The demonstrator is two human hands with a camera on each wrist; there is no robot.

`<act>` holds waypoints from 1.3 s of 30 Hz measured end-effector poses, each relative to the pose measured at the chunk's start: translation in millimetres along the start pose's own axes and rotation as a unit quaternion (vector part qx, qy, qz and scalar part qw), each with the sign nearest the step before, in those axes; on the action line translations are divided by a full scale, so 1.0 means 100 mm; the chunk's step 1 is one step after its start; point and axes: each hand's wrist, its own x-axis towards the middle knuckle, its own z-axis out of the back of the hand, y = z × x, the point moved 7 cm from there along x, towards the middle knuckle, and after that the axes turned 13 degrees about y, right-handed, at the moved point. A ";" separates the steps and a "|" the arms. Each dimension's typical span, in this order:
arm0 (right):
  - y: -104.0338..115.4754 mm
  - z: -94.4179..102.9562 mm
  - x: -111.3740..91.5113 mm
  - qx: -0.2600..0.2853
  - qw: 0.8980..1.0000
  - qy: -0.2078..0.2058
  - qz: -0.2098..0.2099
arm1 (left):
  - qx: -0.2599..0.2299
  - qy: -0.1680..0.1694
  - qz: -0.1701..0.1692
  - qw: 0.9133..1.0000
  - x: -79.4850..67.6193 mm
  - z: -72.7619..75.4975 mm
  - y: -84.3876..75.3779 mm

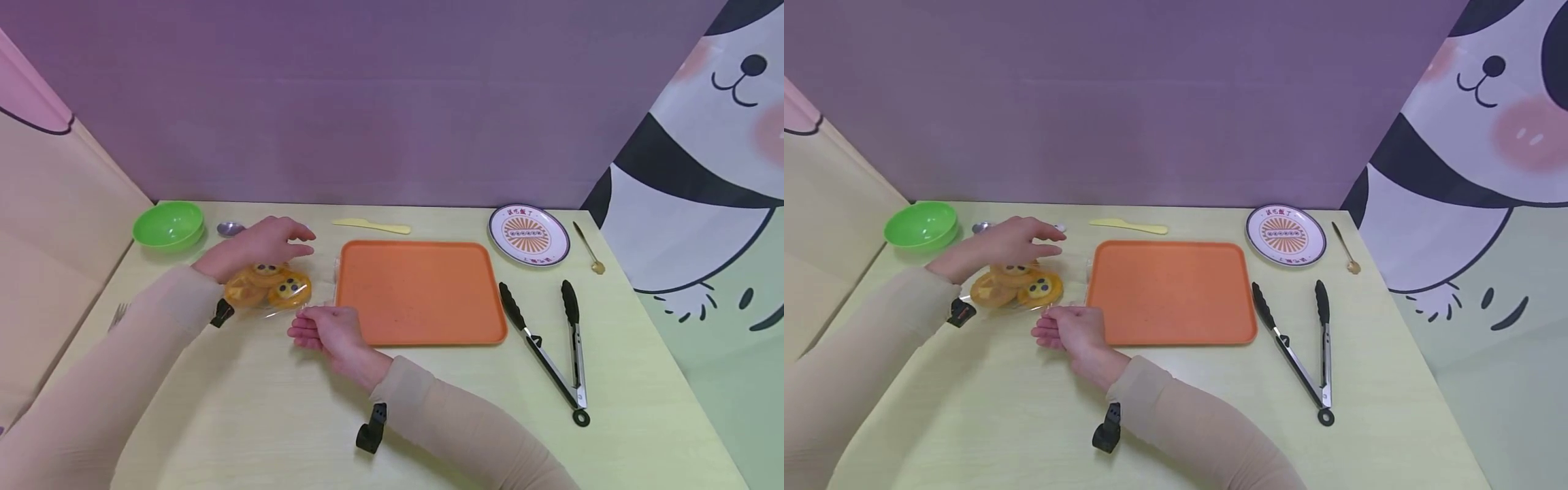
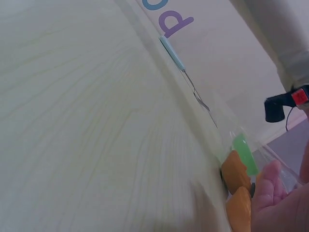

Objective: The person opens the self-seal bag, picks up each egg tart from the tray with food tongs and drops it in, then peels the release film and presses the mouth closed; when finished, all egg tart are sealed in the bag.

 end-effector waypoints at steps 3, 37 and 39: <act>0.00 0.00 0.00 -0.003 1.000 0.002 0.000 | 0.000 0.051 0.014 0.999 0.11 0.01 0.01; -0.04 0.02 0.07 -0.031 0.999 0.013 -0.025 | -0.069 0.167 0.046 0.982 0.49 -0.14 0.32; -0.03 0.03 0.06 -0.031 0.999 0.013 -0.026 | -0.070 0.160 0.056 0.983 0.50 -0.14 0.32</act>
